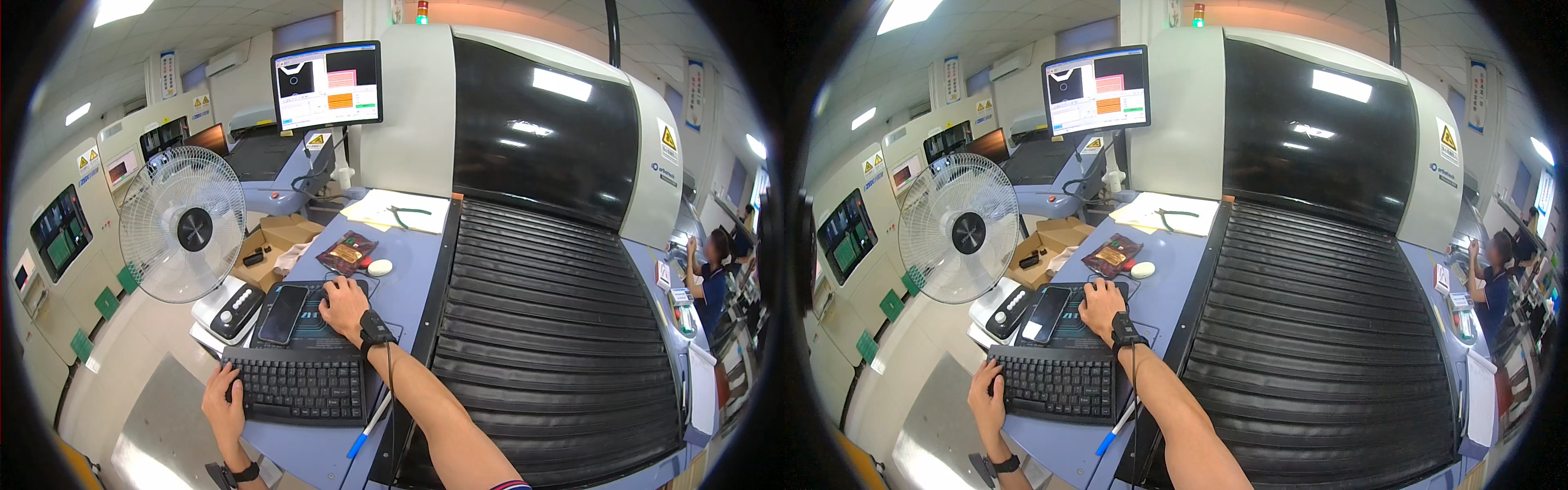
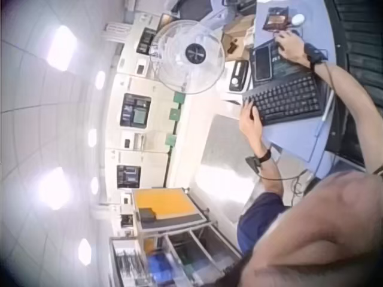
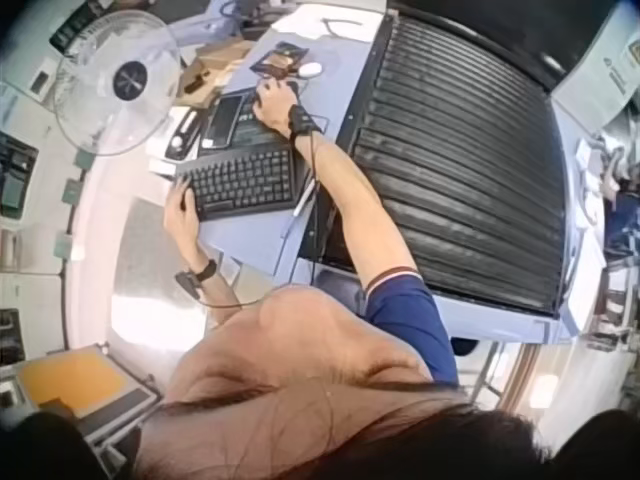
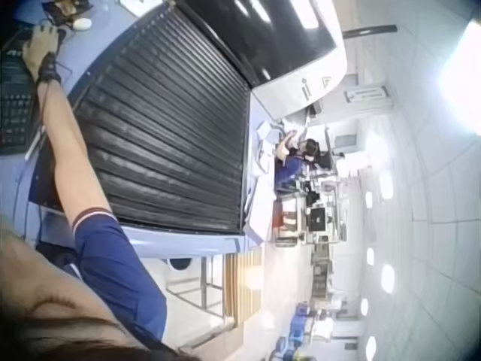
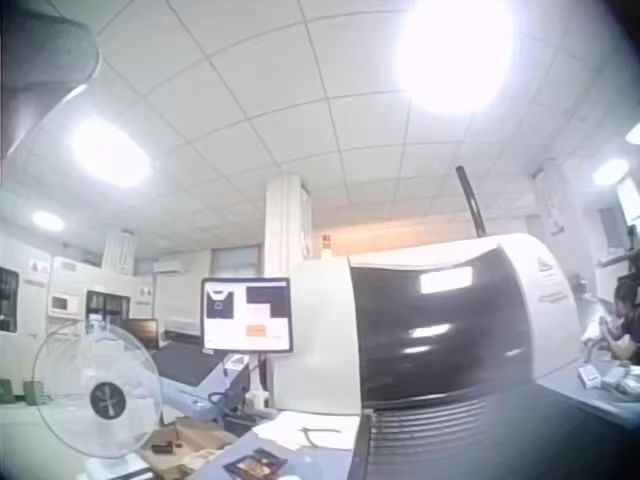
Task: Inspecting an electronics circuit board panel and marking it with a pen while operating manufacturing machinery.
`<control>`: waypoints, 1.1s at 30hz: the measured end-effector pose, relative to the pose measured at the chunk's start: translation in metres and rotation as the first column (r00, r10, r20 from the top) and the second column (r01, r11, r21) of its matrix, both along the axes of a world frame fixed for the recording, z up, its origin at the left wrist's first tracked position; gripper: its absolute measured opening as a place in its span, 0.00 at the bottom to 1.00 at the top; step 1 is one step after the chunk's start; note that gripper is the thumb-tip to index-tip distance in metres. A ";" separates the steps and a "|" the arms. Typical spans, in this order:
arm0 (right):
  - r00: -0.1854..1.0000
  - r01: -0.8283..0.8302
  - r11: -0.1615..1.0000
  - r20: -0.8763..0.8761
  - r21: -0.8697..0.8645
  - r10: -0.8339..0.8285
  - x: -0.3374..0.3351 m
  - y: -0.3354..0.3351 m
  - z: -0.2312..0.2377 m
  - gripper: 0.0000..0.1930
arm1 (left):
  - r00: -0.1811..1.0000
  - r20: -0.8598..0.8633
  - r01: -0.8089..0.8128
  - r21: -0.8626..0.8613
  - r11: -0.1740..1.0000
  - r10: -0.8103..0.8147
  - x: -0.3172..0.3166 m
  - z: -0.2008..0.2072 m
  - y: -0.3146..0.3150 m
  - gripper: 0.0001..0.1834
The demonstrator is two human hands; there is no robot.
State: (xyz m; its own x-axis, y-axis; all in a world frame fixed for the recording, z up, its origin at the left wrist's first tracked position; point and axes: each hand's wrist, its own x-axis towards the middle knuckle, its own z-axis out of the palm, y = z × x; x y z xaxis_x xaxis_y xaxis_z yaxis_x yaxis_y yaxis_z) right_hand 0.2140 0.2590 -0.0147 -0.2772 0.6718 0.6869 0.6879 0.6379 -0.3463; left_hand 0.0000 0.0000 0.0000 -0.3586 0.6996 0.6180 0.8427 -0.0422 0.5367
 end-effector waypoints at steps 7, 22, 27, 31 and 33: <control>1.000 0.008 1.000 0.021 -0.019 -0.008 0.004 -0.001 0.001 0.14 | 1.000 0.006 -0.008 -0.003 1.000 0.008 0.004 -0.002 0.000 0.14; 1.000 0.002 1.000 0.002 -0.010 -0.002 0.002 0.001 0.000 0.14 | 1.000 -0.004 -0.004 -0.001 1.000 0.004 0.003 -0.001 0.000 0.14; 1.000 -0.001 1.000 -0.012 0.031 0.001 0.002 0.002 -0.003 0.13 | 1.000 0.006 -0.010 -0.008 1.000 0.010 0.003 -0.001 0.000 0.14; 1.000 0.000 1.000 -0.016 0.029 0.001 0.001 0.002 -0.002 0.12 | 1.000 0.004 -0.016 -0.013 1.000 0.016 0.002 -0.002 0.001 0.14; 1.000 0.002 0.999 -0.022 0.033 -0.001 0.001 0.002 -0.001 0.12 | 1.000 0.006 -0.019 -0.013 1.000 0.019 0.002 -0.001 0.002 0.14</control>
State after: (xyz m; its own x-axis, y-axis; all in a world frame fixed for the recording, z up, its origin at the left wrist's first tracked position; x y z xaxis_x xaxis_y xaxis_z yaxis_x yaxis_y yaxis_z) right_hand 0.2149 0.2613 -0.0160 -0.2608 0.6492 0.7145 0.6814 0.6481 -0.3402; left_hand 0.0025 0.0015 -0.0008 -0.3760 0.7003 0.6068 0.8399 -0.0191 0.5424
